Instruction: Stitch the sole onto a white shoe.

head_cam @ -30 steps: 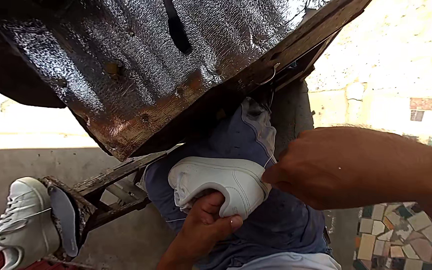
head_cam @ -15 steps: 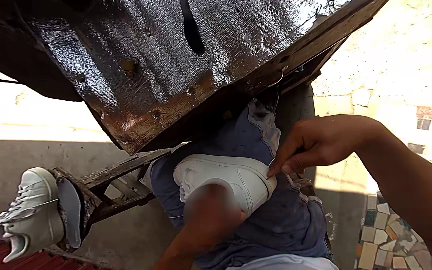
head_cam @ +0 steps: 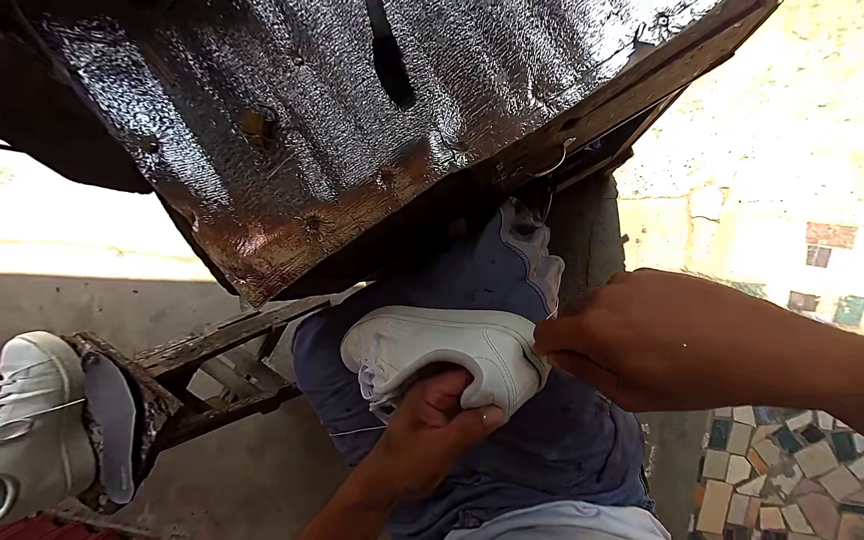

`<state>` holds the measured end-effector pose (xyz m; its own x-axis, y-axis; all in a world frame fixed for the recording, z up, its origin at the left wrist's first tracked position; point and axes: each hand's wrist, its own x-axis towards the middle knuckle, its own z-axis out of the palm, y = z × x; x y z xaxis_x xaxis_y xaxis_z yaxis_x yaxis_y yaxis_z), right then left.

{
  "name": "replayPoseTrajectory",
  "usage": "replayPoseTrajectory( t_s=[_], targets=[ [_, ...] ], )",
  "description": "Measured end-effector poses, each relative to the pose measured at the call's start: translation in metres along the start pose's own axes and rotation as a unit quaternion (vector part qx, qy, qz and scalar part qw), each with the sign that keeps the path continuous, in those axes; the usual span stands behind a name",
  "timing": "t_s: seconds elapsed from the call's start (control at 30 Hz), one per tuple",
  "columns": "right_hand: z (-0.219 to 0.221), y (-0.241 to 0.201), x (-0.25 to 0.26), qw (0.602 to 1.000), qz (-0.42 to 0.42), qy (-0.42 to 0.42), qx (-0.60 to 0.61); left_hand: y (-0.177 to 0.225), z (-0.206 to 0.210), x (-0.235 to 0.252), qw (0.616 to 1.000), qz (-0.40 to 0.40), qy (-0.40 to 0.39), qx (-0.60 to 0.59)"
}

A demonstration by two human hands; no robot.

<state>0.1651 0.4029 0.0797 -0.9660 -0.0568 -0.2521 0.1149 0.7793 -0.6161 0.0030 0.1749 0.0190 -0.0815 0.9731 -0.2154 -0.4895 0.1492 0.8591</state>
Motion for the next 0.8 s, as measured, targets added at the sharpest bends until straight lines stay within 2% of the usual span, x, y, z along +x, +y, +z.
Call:
replayPoseTrajectory(
  t_s=[0.13,0.23,0.3,0.37,0.43,0.47,0.53,0.57,0.6,0.63,0.67,0.77,0.8],
  targets=[
    [0.013,-0.009,0.016,1.000,0.013,-0.004,-0.012,0.001,-0.002,0.001,1.000,-0.001,0.004,-0.002],
    [0.001,-0.005,0.027,1.000,0.008,-0.003,0.003,0.014,-0.005,0.004,0.999,0.006,0.025,0.019],
    [-0.007,0.005,0.034,0.998,-0.037,0.045,-0.004,0.031,-0.011,-0.008,0.995,0.038,0.054,0.071],
    [-0.018,0.014,0.035,0.998,-0.037,0.047,-0.027,0.049,-0.026,-0.042,0.973,0.114,0.120,0.164],
    [-0.027,0.020,0.032,0.999,-0.005,0.022,-0.031,0.060,-0.065,-0.099,0.911,0.138,0.222,0.319],
    [-0.027,0.023,0.029,0.999,0.002,0.026,-0.022,0.061,-0.092,-0.132,0.857,0.105,0.280,0.420],
    [-0.026,0.028,0.025,0.999,0.005,0.030,0.008,0.056,-0.138,-0.191,0.699,-0.068,0.352,0.619],
    [-0.024,0.029,0.025,0.999,0.001,0.034,0.022,0.055,-0.147,-0.205,0.643,-0.161,0.356,0.658],
    [-0.023,0.031,0.026,0.999,-0.003,0.035,0.033,0.055,-0.142,-0.205,0.614,-0.216,0.353,0.673],
    [-0.022,0.031,0.027,0.998,-0.002,0.033,0.045,0.057,-0.127,-0.193,0.606,-0.218,0.343,0.683],
    [-0.021,0.032,0.028,0.998,0.000,0.030,0.054,0.058,-0.105,-0.172,0.612,-0.163,0.338,0.696],
    [-0.017,0.029,0.035,0.997,0.012,0.025,0.071,0.058,-0.030,-0.079,0.651,0.089,0.329,0.678],
    [-0.017,0.028,0.037,0.997,0.020,0.020,0.076,0.059,-0.013,-0.049,0.664,0.124,0.292,0.677]
  ],
)
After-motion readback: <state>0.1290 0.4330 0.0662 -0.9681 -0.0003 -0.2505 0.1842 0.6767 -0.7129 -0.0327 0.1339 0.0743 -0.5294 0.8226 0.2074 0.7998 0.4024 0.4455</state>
